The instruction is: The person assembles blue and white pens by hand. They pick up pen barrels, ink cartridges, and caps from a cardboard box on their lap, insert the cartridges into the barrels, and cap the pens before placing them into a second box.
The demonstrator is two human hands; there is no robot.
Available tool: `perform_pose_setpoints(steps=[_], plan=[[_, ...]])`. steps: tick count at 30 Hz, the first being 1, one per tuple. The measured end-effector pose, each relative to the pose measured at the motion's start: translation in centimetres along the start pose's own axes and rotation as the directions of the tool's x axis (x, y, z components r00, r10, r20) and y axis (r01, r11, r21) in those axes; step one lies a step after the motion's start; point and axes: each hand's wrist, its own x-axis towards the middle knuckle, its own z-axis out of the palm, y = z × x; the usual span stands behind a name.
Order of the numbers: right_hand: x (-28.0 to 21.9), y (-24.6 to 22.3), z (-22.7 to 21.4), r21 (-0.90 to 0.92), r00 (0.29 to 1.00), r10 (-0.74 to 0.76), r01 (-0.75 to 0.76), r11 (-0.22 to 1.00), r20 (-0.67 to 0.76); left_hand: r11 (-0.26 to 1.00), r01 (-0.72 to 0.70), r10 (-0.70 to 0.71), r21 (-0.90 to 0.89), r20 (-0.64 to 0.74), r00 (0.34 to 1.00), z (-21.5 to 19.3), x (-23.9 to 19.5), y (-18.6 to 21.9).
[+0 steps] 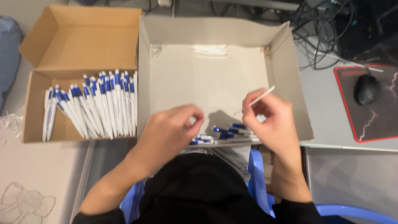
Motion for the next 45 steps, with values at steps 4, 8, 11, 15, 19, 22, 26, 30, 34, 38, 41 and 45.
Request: perform_pose_setpoints(steps=[4, 8, 11, 15, 19, 22, 26, 30, 34, 38, 41, 45], plan=[[-0.7, 1.6, 0.9, 0.150, 0.999, -0.034, 0.037, 0.988, -0.019, 0.997, -0.028, 0.025, -0.068, -0.043, 0.999, 0.5, -0.2, -0.3], [-1.2, 0.2, 1.1, 0.243, 0.998, -0.063, 0.068, 0.968, -0.027, 0.996, -0.019, 0.018, -0.091, -0.011, 1.000, 0.9, -0.4, -0.5], [-1.6, -1.1, 1.0, 0.245, 0.999, -0.044, 0.047, 0.968, -0.017, 0.994, -0.026, 0.023, -0.103, -0.026, 0.999, 1.1, -0.4, -0.6], [-1.8, -1.4, 1.1, 0.222, 0.999, -0.050, 0.052, 0.974, -0.013, 0.993, -0.028, 0.023, -0.118, -0.045, 0.999, 1.2, -0.4, -0.8], [-1.7, -1.7, 1.2, 0.206, 0.998, -0.068, 0.065, 0.976, 0.008, 0.993, -0.012, 0.005, -0.120, -0.054, 0.999, 1.1, -0.3, -0.8], [-1.5, -1.5, 1.2, 0.190, 0.997, -0.077, 0.072, 0.979, 0.021, 0.993, -0.007, 0.002, -0.122, -0.042, 0.999, 1.1, -0.2, -0.7], [-1.5, -1.2, 1.3, 0.205, 0.996, -0.080, 0.068, 0.976, 0.051, 0.992, -0.011, 0.006, -0.122, -0.043, 0.999, 1.1, -0.3, -0.5], [-1.5, -0.8, 0.8, 0.222, 0.997, -0.062, 0.052, 0.974, 0.035, 0.994, -0.010, 0.002, -0.113, -0.066, 0.998, 1.1, -0.1, -0.6], [-1.7, -1.3, 1.2, 0.208, 0.995, -0.072, 0.056, 0.977, 0.066, 0.994, -0.004, -0.003, -0.106, -0.070, 0.998, 1.1, -0.4, 0.0], [-1.7, -1.0, 1.0, 0.179, 0.995, -0.095, 0.089, 0.980, 0.029, 0.994, -0.008, -0.001, -0.109, -0.079, 0.997, 0.7, -0.2, 0.1], [-1.8, -0.8, 0.9, 0.187, 0.996, -0.092, 0.089, 0.978, 0.009, 0.994, -0.002, -0.008, -0.107, -0.086, 0.996, 0.7, -0.3, 0.0], [-1.7, -1.0, 1.1, 0.162, 0.993, -0.114, 0.107, 0.981, 0.031, 0.994, -0.009, 0.001, -0.111, -0.068, 0.998, 0.8, -0.3, 0.4]])
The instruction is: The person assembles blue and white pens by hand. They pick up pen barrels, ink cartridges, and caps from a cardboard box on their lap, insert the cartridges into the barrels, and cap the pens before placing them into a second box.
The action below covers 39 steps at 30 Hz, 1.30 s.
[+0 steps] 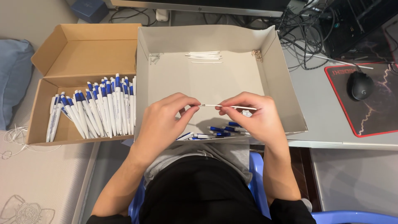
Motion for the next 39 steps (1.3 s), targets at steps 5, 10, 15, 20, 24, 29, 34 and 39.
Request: perform_pose_setpoints(steps=[5, 10, 15, 20, 24, 29, 34, 39], plan=[[0.3, 0.0, 0.0, -0.042, 0.998, -0.005, 0.007, 0.999, 0.056, 0.999, -0.050, 0.050, -0.018, 0.004, 0.999, 0.3, 0.2, 0.2], [0.3, 0.1, 0.2, -0.121, 0.995, -0.031, 0.042, 0.992, 0.093, 0.994, -0.109, 0.109, -0.007, -0.004, 0.994, 0.5, 0.3, 0.5], [0.2, 0.1, 0.3, -0.181, 0.988, -0.052, 0.078, 0.980, 0.144, 0.976, -0.059, 0.063, -0.208, 0.014, 0.998, 0.6, 0.7, 0.8], [0.2, 0.8, 0.3, -0.208, 0.983, -0.079, 0.113, 0.972, 0.164, 0.941, -0.056, 0.056, -0.335, -0.008, 0.998, 1.2, 1.0, 0.8], [0.2, 1.2, 0.3, -0.240, 0.981, -0.083, 0.124, 0.963, 0.174, 0.928, -0.087, 0.086, -0.363, -0.020, 0.996, 1.3, 1.2, 0.9], [0.2, 1.2, -0.1, -0.213, 0.979, -0.052, 0.094, 0.973, 0.197, 0.923, -0.136, 0.129, -0.359, -0.045, 0.991, 1.4, 1.3, 1.6], [0.9, -0.9, -0.5, -0.170, 0.971, -0.001, 0.043, 0.985, 0.239, 0.921, -0.224, 0.231, -0.320, -0.016, 0.973, 0.1, 2.2, 2.2], [2.0, -2.4, -0.9, -0.026, 0.948, 0.036, -0.029, 0.999, 0.316, 0.860, -0.243, 0.311, -0.448, 0.084, 0.947, -2.1, 4.0, 2.7]])
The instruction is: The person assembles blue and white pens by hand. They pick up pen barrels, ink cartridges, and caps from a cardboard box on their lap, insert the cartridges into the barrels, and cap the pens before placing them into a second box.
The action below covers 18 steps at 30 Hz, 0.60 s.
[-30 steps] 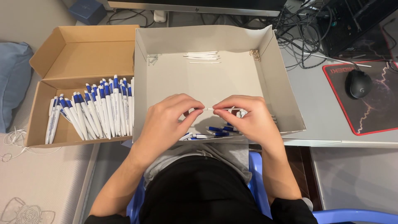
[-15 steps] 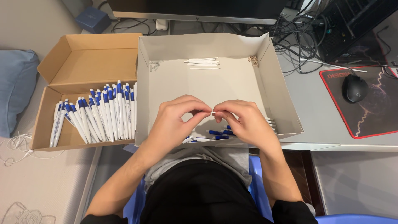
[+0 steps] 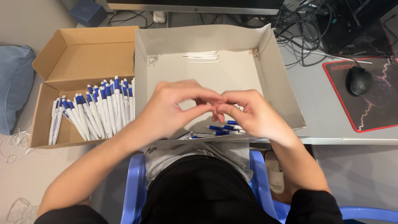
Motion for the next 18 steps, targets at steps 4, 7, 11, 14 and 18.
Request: perform_pose_setpoints(steps=[4, 7, 11, 14, 18], plan=[[0.4, -1.2, -0.2, 0.092, 0.999, 0.012, -0.008, 0.996, -0.048, 0.963, 0.086, -0.097, -0.256, -0.032, 0.995, 0.5, 0.6, -0.9], [0.8, -2.0, -0.9, 0.086, 0.997, 0.027, -0.020, 0.996, -0.074, 0.919, 0.120, -0.174, -0.377, -0.111, 0.979, 0.7, 1.0, -1.9], [1.4, -2.2, -1.7, 0.051, 0.999, -0.001, 0.003, 0.999, -0.032, 0.925, 0.106, -0.161, -0.365, -0.123, 0.979, 0.6, 1.1, -2.5], [1.9, -1.8, -1.7, 0.036, 1.000, -0.006, 0.006, 0.999, 0.007, 0.930, 0.123, -0.163, -0.346, -0.089, 0.983, 0.4, 1.1, -2.7], [2.3, -1.9, -1.5, 0.043, 0.998, -0.017, 0.015, 0.999, 0.053, 0.947, 0.124, -0.148, -0.297, -0.062, 0.987, 0.1, 0.9, -3.1]])
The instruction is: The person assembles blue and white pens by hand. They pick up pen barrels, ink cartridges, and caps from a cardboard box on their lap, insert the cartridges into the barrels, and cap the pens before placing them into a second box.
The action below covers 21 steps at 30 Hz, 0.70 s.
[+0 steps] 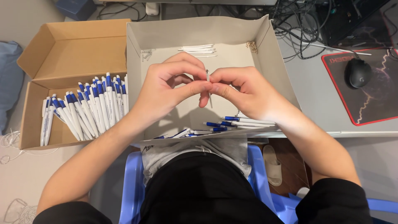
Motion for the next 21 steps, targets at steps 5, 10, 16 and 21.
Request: perform_pose_setpoints(steps=[5, 10, 16, 21], plan=[[0.6, 0.1, -0.1, -0.039, 0.999, 0.017, -0.015, 0.999, 0.035, 1.000, -0.027, 0.027, 0.006, -0.009, 1.000, -0.5, -0.1, -0.6], [1.7, 0.2, -1.1, -0.215, 0.988, 0.030, 0.003, 0.977, 0.149, 0.993, -0.026, 0.031, 0.118, -0.043, 0.999, -0.7, -0.2, 1.0], [2.3, 7.5, -3.7, -0.871, 0.879, 0.459, -0.122, 0.476, 0.128, 0.995, 0.082, -0.073, 0.057, -0.141, 0.987, -2.1, -0.8, 0.7], [1.4, 11.2, -4.5, -0.966, 0.604, 0.782, -0.079, 0.248, 0.151, 0.973, 0.213, -0.198, 0.085, -0.154, 0.968, -3.0, -1.4, -0.1]])
